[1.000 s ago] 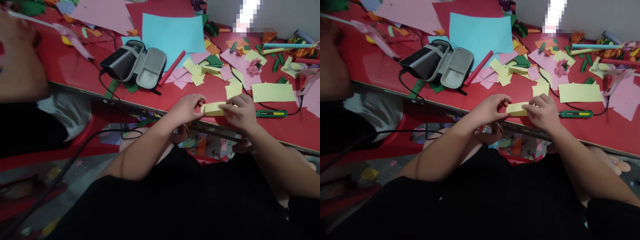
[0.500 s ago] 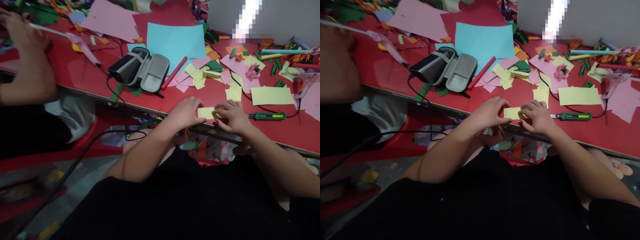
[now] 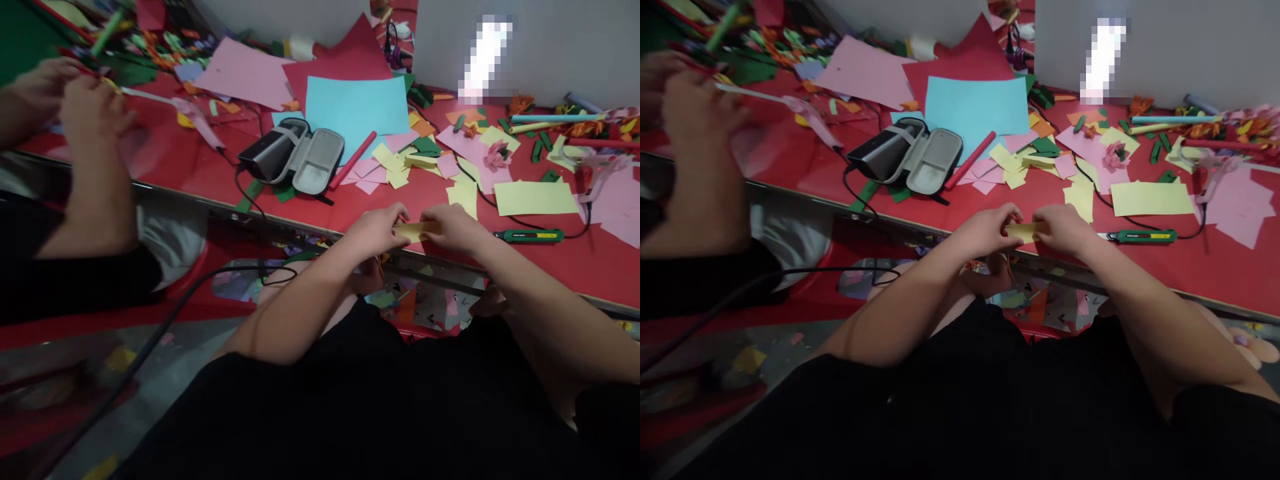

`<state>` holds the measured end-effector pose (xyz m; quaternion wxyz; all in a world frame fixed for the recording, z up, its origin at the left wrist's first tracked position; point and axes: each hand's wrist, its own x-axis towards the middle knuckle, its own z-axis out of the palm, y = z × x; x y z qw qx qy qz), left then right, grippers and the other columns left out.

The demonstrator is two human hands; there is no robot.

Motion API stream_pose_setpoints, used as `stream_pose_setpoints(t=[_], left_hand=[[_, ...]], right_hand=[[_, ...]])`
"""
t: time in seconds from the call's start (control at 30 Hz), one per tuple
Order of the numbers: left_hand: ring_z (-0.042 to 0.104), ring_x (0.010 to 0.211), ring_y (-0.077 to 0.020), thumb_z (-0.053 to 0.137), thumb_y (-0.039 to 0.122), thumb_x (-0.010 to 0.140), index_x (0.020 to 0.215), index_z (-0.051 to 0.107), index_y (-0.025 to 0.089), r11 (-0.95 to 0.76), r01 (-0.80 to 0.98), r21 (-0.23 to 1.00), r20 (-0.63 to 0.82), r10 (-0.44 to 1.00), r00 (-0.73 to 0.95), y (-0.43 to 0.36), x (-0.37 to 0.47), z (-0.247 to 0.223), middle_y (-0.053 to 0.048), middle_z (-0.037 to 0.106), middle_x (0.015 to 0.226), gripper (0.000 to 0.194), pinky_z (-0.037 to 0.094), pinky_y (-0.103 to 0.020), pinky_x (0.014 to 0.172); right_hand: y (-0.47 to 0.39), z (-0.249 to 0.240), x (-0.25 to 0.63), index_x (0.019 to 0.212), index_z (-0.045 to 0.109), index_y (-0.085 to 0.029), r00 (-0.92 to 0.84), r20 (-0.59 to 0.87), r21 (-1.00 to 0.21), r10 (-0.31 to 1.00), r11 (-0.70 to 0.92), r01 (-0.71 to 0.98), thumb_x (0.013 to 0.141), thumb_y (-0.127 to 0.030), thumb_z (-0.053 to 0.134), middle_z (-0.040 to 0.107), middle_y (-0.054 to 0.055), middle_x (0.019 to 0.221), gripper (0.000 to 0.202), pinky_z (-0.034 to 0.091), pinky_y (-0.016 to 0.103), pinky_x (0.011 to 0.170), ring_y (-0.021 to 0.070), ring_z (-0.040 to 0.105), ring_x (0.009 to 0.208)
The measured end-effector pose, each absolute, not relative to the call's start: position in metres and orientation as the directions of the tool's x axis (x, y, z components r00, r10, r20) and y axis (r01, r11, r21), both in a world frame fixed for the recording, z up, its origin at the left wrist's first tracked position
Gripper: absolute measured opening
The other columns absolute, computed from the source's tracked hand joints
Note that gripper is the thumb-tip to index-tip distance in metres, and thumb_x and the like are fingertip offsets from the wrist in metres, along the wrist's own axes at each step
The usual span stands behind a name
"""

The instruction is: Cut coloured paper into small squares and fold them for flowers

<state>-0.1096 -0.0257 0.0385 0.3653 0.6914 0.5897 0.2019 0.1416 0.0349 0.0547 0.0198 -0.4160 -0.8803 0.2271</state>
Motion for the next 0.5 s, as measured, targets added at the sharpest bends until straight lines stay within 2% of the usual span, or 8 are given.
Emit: stream_pose_setpoints(t=[0.07,0.1,0.17,0.23,0.33,0.43,0.5], left_hand=[[0.073,0.083,-0.0213,0.094,0.028,0.095,0.119,0.076,0.026,-0.016,0.458,0.889,-0.108,0.964,0.243,-0.02,-0.111,0.031,-0.003,0.081,0.098,0.031,0.053,-0.035,0.078],[0.072,0.081,-0.0195,0.092,0.031,0.098,0.116,0.077,0.025,-0.018,0.341,0.94,-0.072,0.966,0.249,-0.017,-0.11,0.03,-0.002,0.08,0.095,0.025,0.053,-0.034,0.076],[0.069,0.081,-0.0172,0.091,0.036,0.1,0.106,0.078,0.023,-0.052,0.15,0.987,0.017,0.973,0.23,-0.012,-0.107,0.03,-0.003,0.078,0.093,0.019,0.054,-0.031,0.077],[0.065,0.08,-0.0158,0.093,0.039,0.098,0.095,0.078,0.022,-0.09,0.046,0.995,0.08,0.98,0.182,-0.009,-0.1,0.035,-0.002,0.075,0.086,0.023,0.053,-0.029,0.077],[0.058,0.073,-0.0144,0.093,0.04,0.098,0.086,0.075,0.022,-0.082,0.007,0.997,0.081,0.993,0.091,-0.011,-0.087,0.047,0.001,0.065,0.074,0.028,0.048,-0.027,0.071],[0.051,0.068,-0.0134,0.092,0.039,0.101,0.083,0.071,0.023,-0.074,0.021,0.997,0.074,0.997,-0.001,-0.015,-0.079,0.058,0.003,0.06,0.071,0.032,0.042,-0.027,0.067],[0.048,0.067,-0.0131,0.093,0.041,0.101,0.084,0.069,0.024,-0.096,0.039,0.995,0.097,0.994,-0.046,-0.017,-0.08,0.064,0.005,0.057,0.071,0.034,0.039,-0.027,0.067]], right_hand=[[0.035,0.056,0.149,0.102,0.08,-0.025,-0.575,-0.139,-0.582,0.806,0.404,0.706,0.097,-0.031,0.081,0.081,0.009,0.097,0.007,0.051,0.044,0.085,0.0306,0.072,0.093],[0.035,0.057,0.153,0.098,0.078,-0.026,-0.528,-0.13,-0.668,0.839,0.319,0.672,0.096,-0.035,0.085,0.08,0.007,0.093,0.011,0.05,0.042,0.082,0.0289,0.071,0.088],[0.032,0.059,0.159,0.093,0.077,-0.026,-0.442,-0.124,-0.821,0.889,0.159,0.549,0.09,-0.046,0.093,0.079,0.006,0.09,0.026,0.052,0.04,0.078,0.027,0.07,0.085],[0.026,0.061,0.16,0.093,0.079,-0.026,-0.395,-0.136,-0.915,0.908,0.038,0.403,0.084,-0.055,0.1,0.081,0.005,0.091,0.037,0.054,0.039,0.076,0.0255,0.07,0.084],[0.015,0.068,0.158,0.093,0.083,-0.025,-0.381,-0.104,-0.958,0.919,0.01,0.286,0.081,-0.057,0.103,0.083,0.005,0.091,0.04,0.055,0.036,0.073,0.0224,0.068,0.082],[0.011,0.077,0.159,0.084,0.082,-0.024,-0.339,-0.046,-0.953,0.94,0.06,0.298,0.086,-0.052,0.1,0.079,0.004,0.083,0.033,0.05,0.034,0.068,0.0192,0.061,0.076],[0.012,0.082,0.164,0.085,0.083,-0.024,-0.268,-0.058,-0.952,0.962,0.027,0.305,0.089,-0.05,0.098,0.077,0.003,0.083,0.03,0.047,0.033,0.065,0.018,0.059,0.074]])
